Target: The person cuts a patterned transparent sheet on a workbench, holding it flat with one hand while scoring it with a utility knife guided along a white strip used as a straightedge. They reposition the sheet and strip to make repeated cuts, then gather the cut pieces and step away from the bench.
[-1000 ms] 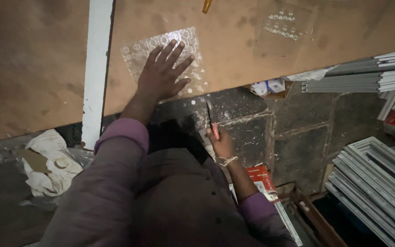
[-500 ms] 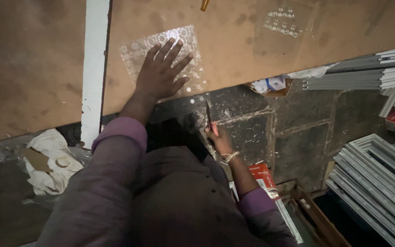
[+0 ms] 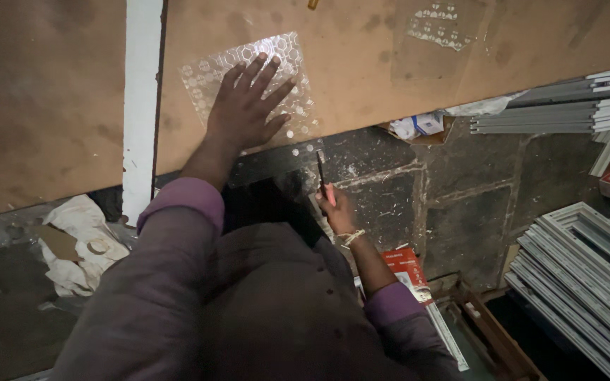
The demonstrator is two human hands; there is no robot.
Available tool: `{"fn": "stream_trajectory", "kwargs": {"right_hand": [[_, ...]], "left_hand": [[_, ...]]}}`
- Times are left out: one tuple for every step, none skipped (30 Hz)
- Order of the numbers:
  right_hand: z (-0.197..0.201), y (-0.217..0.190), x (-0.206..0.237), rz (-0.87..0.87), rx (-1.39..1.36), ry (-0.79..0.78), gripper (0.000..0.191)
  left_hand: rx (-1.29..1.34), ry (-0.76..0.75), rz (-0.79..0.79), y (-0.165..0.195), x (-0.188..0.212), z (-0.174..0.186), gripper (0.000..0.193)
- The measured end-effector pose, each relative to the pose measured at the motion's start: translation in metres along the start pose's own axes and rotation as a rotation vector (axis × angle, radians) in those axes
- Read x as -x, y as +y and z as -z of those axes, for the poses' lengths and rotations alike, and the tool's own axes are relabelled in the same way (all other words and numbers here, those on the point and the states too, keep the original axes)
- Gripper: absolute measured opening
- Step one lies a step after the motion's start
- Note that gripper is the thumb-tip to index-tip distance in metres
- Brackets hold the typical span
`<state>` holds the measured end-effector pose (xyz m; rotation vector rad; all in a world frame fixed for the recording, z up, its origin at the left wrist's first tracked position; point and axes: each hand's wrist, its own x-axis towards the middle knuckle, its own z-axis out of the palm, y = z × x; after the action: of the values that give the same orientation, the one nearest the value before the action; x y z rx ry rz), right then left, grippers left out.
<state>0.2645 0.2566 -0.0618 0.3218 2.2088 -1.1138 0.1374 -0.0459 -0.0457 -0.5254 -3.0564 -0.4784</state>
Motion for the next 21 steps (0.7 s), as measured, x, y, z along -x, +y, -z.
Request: {"fn": "stream_trajectory", "kwargs": {"right_hand": [[0.000, 0.001, 0.000, -0.016, 0.025, 0.008, 0.043], [0.001, 0.001, 0.000, -0.030, 0.049, 0.016, 0.045], [0.001, 0.002, -0.001, -0.046, 0.032, 0.001, 0.045], [0.002, 0.001, -0.001, -0.060, 0.015, -0.013, 0.045], [0.002, 0.000, -0.001, -0.075, -0.003, -0.027, 0.045], [0.002, 0.000, -0.001, -0.047, -0.018, -0.033, 0.046], [0.003, -0.001, -0.001, -0.020, -0.033, -0.038, 0.046], [0.003, -0.001, -0.001, 0.007, -0.047, -0.044, 0.046], [0.004, -0.001, -0.001, -0.086, -0.024, -0.059, 0.045], [0.004, 0.000, -0.001, -0.177, -0.002, -0.074, 0.043], [0.004, 0.001, -0.001, -0.267, 0.019, -0.090, 0.042], [0.004, 0.002, -0.001, -0.164, 0.021, -0.069, 0.040], [0.004, 0.004, -0.001, -0.062, 0.023, -0.048, 0.039], [0.003, 0.006, -0.002, 0.038, 0.026, -0.030, 0.037], [0.003, 0.009, -0.001, 0.044, -0.006, -0.027, 0.036], [0.002, 0.010, -0.001, 0.053, -0.037, -0.023, 0.034], [0.002, 0.011, -0.001, 0.063, -0.068, -0.019, 0.033], [0.002, 0.012, -0.001, 0.073, -0.137, -0.014, 0.030], [0.003, 0.012, 0.000, 0.084, -0.207, -0.013, 0.028], [0.004, 0.011, 0.000, 0.093, -0.280, -0.013, 0.026], [0.007, 0.011, 0.002, 0.104, -0.222, -0.023, 0.024]], "left_hand": [[-0.008, -0.002, 0.001, 0.000, 0.000, 0.000, 0.060], [-0.017, -0.003, 0.002, 0.000, 0.000, 0.001, 0.060], [-0.026, -0.004, 0.003, 0.000, 0.000, 0.001, 0.061], [-0.013, 0.001, 0.002, 0.000, 0.000, 0.001, 0.060], [0.000, 0.006, 0.001, 0.000, 0.001, 0.002, 0.060], [0.014, 0.010, -0.001, 0.000, 0.001, 0.002, 0.060], [0.007, 0.012, -0.006, -0.001, 0.001, 0.002, 0.061], [0.001, 0.015, -0.010, 0.000, 0.001, 0.002, 0.061], [-0.007, 0.019, -0.014, -0.001, 0.000, 0.002, 0.061], [-0.004, 0.012, -0.009, -0.001, 0.000, 0.002, 0.061], [-0.002, 0.005, -0.004, 0.000, 0.000, 0.002, 0.061], [0.001, -0.002, 0.002, 0.000, -0.001, 0.002, 0.060], [-0.009, 0.013, -0.002, 0.000, -0.002, 0.002, 0.060], [-0.017, 0.026, -0.006, 0.000, -0.002, 0.002, 0.060], [-0.024, 0.039, -0.010, 0.000, -0.002, 0.002, 0.060], [-0.019, 0.038, -0.008, 0.000, -0.002, 0.002, 0.060], [-0.015, 0.039, -0.007, 0.000, -0.002, 0.002, 0.061], [-0.011, 0.039, -0.004, 0.000, -0.001, 0.002, 0.061], [-0.015, 0.044, -0.002, 0.000, -0.001, 0.001, 0.060], [-0.019, 0.047, -0.002, 0.000, 0.000, 0.001, 0.059], [-0.019, 0.045, -0.006, 0.000, 0.001, 0.001, 0.058]]}}
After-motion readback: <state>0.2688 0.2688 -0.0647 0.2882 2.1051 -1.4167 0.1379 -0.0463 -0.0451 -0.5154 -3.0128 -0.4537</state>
